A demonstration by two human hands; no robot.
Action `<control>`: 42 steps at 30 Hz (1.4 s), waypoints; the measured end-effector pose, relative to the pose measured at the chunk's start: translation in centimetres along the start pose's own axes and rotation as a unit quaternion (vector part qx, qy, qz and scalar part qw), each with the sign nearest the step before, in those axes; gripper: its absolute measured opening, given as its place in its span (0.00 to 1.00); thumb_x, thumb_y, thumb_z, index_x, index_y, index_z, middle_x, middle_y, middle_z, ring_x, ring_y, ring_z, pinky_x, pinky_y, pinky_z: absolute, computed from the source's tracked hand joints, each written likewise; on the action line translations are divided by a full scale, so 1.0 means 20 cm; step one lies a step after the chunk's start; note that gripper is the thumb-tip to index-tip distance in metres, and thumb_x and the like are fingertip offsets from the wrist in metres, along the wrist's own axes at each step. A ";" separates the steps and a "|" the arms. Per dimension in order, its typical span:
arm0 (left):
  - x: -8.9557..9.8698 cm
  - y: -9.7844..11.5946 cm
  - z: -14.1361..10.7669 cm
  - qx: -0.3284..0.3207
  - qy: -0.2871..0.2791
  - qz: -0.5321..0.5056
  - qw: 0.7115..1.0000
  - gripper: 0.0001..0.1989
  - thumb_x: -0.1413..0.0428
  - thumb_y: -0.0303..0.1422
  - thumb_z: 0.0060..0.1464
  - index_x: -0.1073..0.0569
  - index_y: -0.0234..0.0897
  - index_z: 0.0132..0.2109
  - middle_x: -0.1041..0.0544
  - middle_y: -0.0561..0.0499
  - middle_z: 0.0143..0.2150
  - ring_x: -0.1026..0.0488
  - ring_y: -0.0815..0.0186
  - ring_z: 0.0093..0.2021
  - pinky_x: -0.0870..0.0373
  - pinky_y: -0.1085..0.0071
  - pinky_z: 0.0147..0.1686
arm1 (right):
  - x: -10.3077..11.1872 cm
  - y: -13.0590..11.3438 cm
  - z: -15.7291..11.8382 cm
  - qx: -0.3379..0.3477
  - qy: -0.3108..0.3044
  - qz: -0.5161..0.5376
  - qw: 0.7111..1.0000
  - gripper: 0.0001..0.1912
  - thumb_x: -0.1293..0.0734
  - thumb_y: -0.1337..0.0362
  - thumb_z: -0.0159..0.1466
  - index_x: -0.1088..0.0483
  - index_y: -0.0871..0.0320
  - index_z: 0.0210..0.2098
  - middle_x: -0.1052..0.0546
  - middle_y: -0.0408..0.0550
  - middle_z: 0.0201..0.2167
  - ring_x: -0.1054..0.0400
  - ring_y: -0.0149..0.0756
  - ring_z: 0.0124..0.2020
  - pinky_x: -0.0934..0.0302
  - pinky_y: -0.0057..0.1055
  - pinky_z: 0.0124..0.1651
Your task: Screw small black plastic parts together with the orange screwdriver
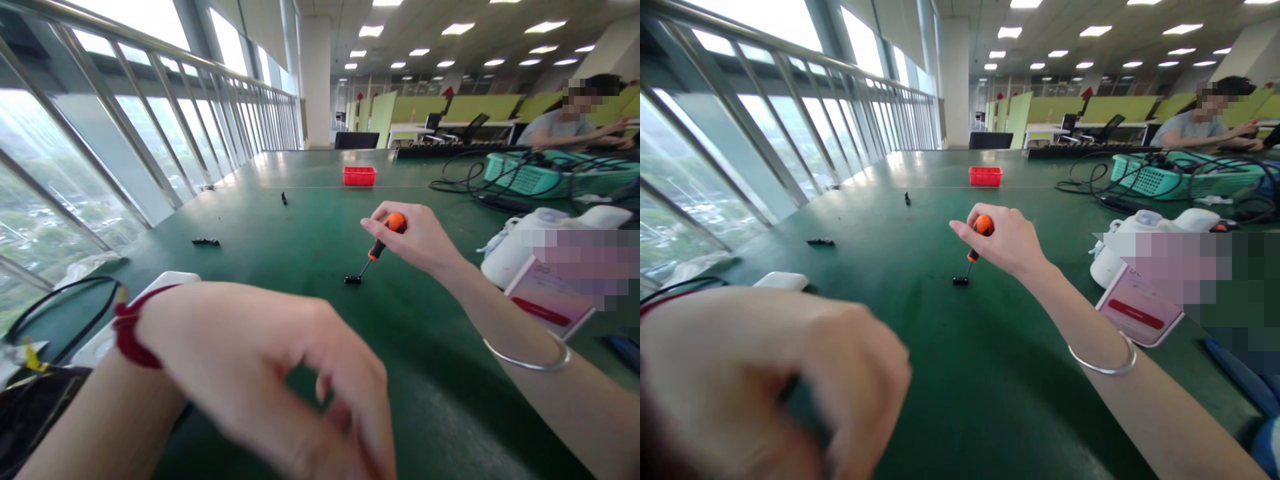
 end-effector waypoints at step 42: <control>0.18 -0.50 0.44 -0.016 0.440 0.156 0.884 0.05 0.47 0.31 0.53 0.27 0.38 0.35 0.25 0.52 0.35 0.33 0.63 0.39 0.36 0.67 0.41 | -0.30 0.23 -0.33 -0.065 -0.039 0.067 0.995 0.17 0.33 0.58 0.53 0.32 0.56 0.41 0.27 0.50 0.38 0.33 0.39 0.35 0.39 0.37 0.39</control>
Point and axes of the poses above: each hand's wrist, its own z-axis towards the middle knuckle, its own x-axis out of the back of the hand, y = z × x, the point moved 9 cm from there along z, towards the middle knuckle
